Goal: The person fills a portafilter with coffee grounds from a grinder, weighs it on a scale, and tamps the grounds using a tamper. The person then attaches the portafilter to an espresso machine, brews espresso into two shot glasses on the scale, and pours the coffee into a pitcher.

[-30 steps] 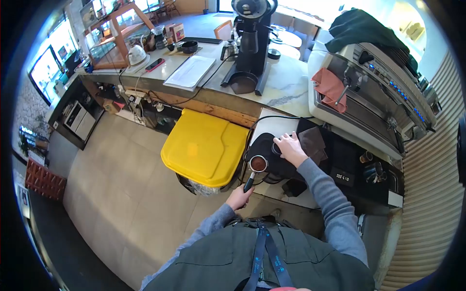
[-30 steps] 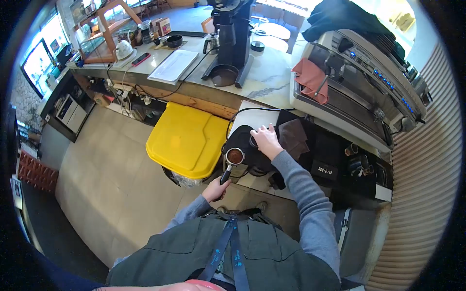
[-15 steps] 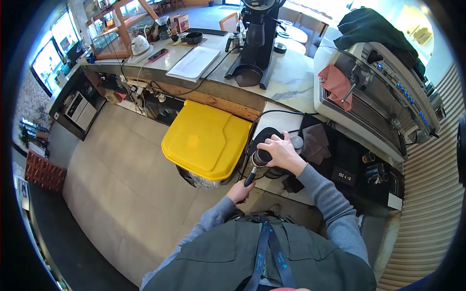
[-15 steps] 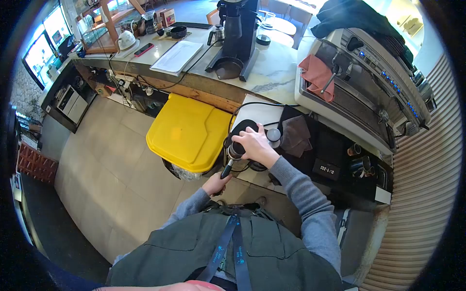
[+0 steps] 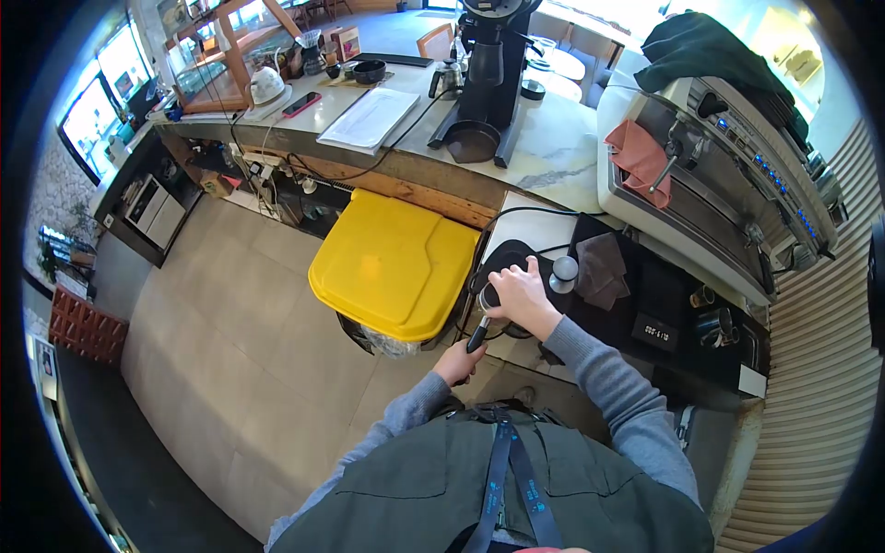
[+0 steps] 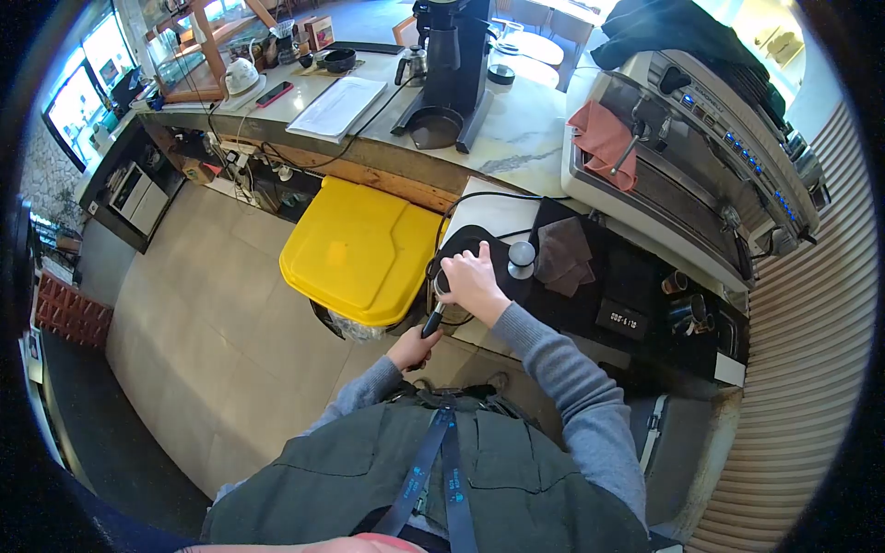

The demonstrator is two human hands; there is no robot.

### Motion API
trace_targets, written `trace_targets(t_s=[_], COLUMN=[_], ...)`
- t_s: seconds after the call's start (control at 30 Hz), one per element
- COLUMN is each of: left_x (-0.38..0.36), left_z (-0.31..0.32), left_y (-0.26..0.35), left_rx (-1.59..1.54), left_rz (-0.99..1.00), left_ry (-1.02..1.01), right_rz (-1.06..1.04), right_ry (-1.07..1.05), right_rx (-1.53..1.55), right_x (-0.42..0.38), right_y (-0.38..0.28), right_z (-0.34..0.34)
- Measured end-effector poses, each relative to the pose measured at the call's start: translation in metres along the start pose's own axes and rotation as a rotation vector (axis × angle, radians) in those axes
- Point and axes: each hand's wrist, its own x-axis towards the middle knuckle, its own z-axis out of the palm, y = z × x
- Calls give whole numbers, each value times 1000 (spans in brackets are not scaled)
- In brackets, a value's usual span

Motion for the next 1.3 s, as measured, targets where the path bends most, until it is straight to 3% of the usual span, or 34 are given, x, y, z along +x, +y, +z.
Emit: trace_targets(t_s=[0.07,0.13,0.2,0.23,0.27,0.33,0.47,0.53,0.6,0.67,0.73,0.77,0.8,0.87,0.93,1.03,1.13,1.17,1.3], left_x=[-3,0,1,-1,-2,-3,0,-1,-1,1,5,7,9,6,1,-3,-4,-1,-4], left_z=[1,0,1,0,0,1,2,-2,0,1,2,2,1,-1,-1,0,-4,-3,-3], left_y=[0,3,-3,-2,1,1,0,1,1,-2,-7,-9,-10,-6,-3,3,5,2,6], left_rx=[10,10,25,22,28,40,75,60,59,71,83,88,90,54,23,44,24,31,50], left_rz=[-7,-4,17,15,10,6,13,-5,8,12,22,31,40,23,5,-9,-33,-28,-21], left_ry=[6,27,24,27,27,22,43,31,31,34,42,44,51,40,16,32,14,18,18], right_rz=[254,269,174,-62,-64,-66,280,281,-137,-48,261,289,285,7,-78,270,191,78,198], right_ry=[-290,-260,19,224,222,116,-110,-151,384,304,-42,-238,-234,200,185,-87,77,88,211], right_rx=[69,51,157,331,330,320,216,243,335,320,295,205,203,343,354,321,362,417,622], right_x=[10,6,-7,-9,-9,-11,5,-1,-9,-8,0,5,2,-11,-9,2,-6,-6,-7], right_y=[-6,-4,6,18,20,14,6,9,14,6,-1,2,6,17,15,2,3,6,10], right_z=[0,-2,3,9,19,17,28,17,21,21,13,6,6,12,17,20,11,16,18])
